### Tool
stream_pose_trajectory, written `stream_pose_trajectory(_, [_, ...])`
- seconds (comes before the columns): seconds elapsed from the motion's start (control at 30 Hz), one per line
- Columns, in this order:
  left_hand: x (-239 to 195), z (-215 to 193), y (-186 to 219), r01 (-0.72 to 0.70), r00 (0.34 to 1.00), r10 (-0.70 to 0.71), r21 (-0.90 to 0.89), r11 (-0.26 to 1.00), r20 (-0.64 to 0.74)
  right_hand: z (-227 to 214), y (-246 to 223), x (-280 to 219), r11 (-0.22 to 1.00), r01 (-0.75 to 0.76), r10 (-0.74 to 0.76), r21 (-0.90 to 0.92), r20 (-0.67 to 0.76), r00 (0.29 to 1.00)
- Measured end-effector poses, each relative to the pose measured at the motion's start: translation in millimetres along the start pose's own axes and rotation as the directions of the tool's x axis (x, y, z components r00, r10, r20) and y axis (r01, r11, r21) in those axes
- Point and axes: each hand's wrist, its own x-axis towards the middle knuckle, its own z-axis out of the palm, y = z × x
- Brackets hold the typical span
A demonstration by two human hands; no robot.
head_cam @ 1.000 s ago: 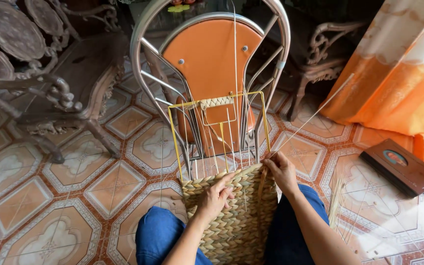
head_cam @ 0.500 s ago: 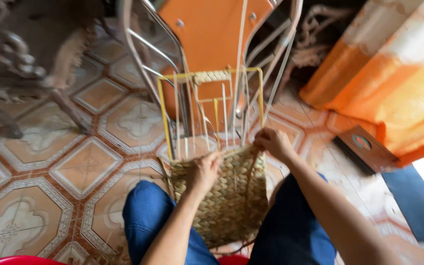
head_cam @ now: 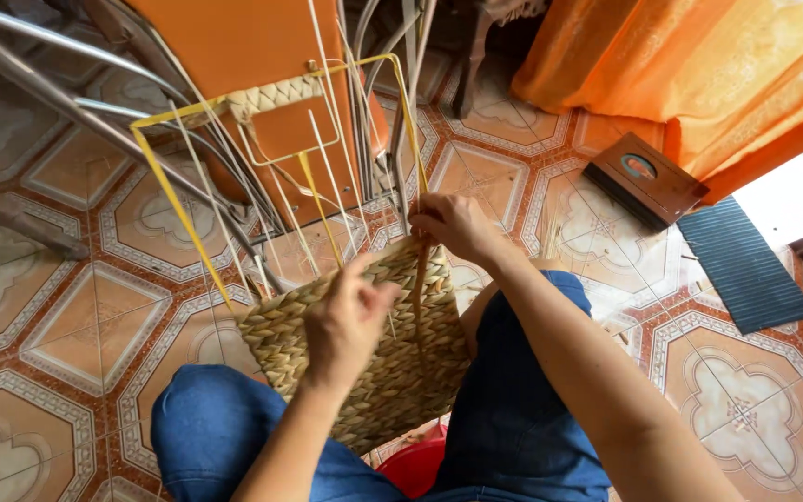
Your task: The recorder is weaving a basket from dried plant fibers over a metal frame.
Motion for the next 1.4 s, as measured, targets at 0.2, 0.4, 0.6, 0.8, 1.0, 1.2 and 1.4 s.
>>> stream_pose_trajectory(0.2, [22.2,45.2,32.7,-0.501,0.782,0.583,0.334,0.799,-0.222,-18.5,-10.0,-19.2,0.991,-0.021,0.025,0.129,-0.032,0.999])
stream_pose_trajectory(0.4, [46.9,8.5,8.0,-0.193,0.961,0.170,0.086,0.977,0.217,-12.0,-17.5,-36.7,0.957,0.115,-0.092,0.268,-0.097,0.991])
stream_pose_trajectory(0.6, [77.3,-49.5,-13.4,0.561,0.718,-0.182,-0.404,0.722,0.672,7.4,-7.3,-21.4,0.939,0.342,-0.344,-0.039,-0.068,0.937])
stream_pose_trajectory(0.8, [86.0,-15.3,-6.1,0.579,0.796,-0.039,-0.742,0.338,0.604,7.9,-27.4,-20.5,0.999,0.039,-0.038,0.027,-0.032,0.999])
stream_pose_trajectory(1.0, [100.6,18.3,20.6,0.529,0.675,-0.283,-0.179,0.830,0.681,14.7,-15.6,-19.7,0.982,-0.092,0.096,0.168,-0.016,0.995])
stream_pose_trajectory(1.2, [69.6,40.0,-8.6,-0.094,0.985,0.106,-0.095,0.991,0.134,19.6,-9.3,-13.4,0.920,-0.117,0.137,0.374,-0.027,0.990])
stream_pose_trajectory(1.4, [41.9,7.7,19.8,-0.385,0.920,0.380,-0.418,0.823,-0.097,16.5,-21.2,-19.5,0.999,0.006,-0.004,0.033,-0.045,0.999])
